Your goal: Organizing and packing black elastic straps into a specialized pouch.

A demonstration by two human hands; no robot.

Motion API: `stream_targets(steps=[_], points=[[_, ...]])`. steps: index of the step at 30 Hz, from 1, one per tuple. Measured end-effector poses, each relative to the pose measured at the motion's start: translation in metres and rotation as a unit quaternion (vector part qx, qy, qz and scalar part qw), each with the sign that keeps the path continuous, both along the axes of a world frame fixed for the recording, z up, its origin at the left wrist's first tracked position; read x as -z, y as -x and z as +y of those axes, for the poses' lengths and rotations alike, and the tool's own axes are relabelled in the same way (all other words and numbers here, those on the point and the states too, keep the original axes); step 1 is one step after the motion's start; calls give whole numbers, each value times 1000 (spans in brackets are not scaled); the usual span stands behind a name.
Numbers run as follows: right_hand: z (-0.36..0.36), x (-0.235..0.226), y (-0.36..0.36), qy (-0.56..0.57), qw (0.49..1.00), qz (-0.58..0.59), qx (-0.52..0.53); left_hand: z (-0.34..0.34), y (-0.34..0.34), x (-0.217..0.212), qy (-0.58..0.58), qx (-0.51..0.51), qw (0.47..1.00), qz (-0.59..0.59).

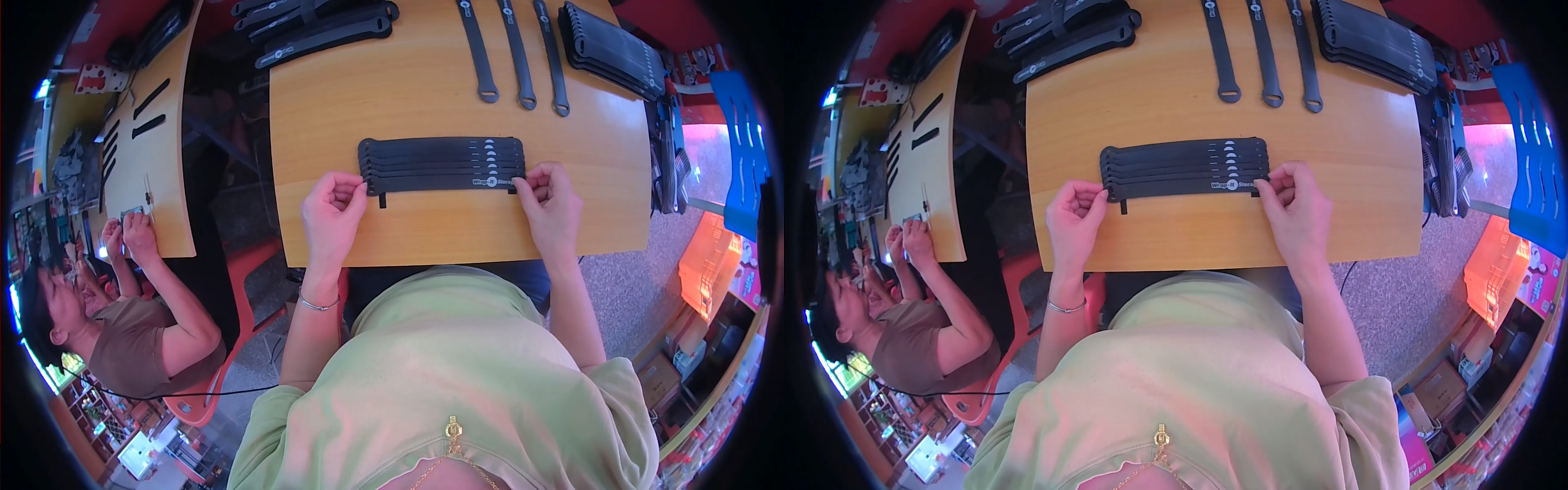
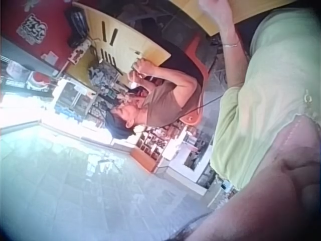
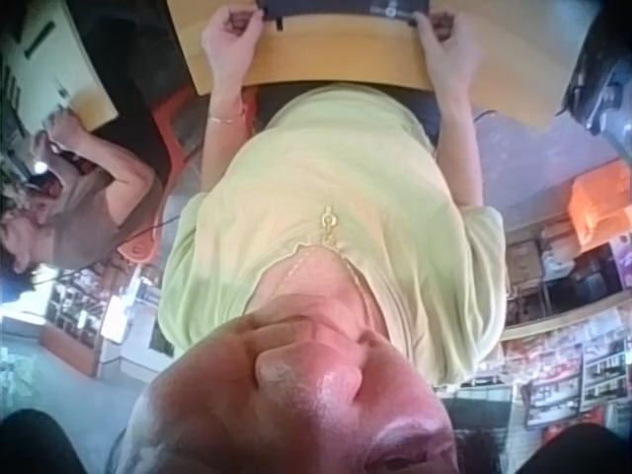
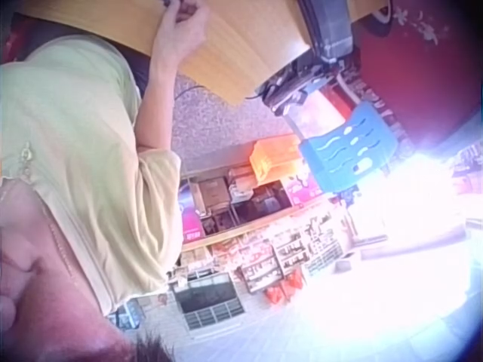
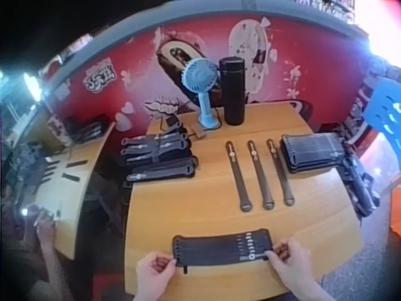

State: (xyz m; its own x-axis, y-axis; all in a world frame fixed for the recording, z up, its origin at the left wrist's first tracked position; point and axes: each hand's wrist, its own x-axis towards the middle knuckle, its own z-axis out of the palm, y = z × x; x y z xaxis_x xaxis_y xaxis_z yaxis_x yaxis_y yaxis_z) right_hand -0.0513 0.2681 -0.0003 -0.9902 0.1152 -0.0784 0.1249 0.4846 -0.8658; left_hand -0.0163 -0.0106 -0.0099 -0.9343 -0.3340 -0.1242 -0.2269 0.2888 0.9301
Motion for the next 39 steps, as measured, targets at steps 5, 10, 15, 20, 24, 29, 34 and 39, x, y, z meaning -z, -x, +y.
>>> stream_targets(steps=[5, 10, 15, 20, 24, 29, 34, 39], points=[[-1, -1, 0, -6, 1000, 2, -1, 2, -1, -1, -1, -3, 1000, 2], [0, -2, -1, -12, 1000, 3, -3, 5, -1, -2, 20, -4, 1000, 4], [0, -2, 0, -29, 1000, 6, -4, 5, 0, 2, 31, -6, 999, 11], [-1, -2, 0, -31, 999, 33, 2, 8, -1, 0, 13, -16, 1000, 20], [2, 1, 4, -46, 997, 67, -17, 11, 0, -3, 95, -3, 995, 44], [1, -11, 35, -2, 1000, 5, -21, 9, -3, -3, 166, 7, 983, 71], [-26, -18, 121, -136, 972, 164, -95, 4, -3, 0, 59, -20, 994, 91], [-55, -15, 162, -249, 956, 90, -127, -1, -6, 2, -19, -39, 997, 59]])
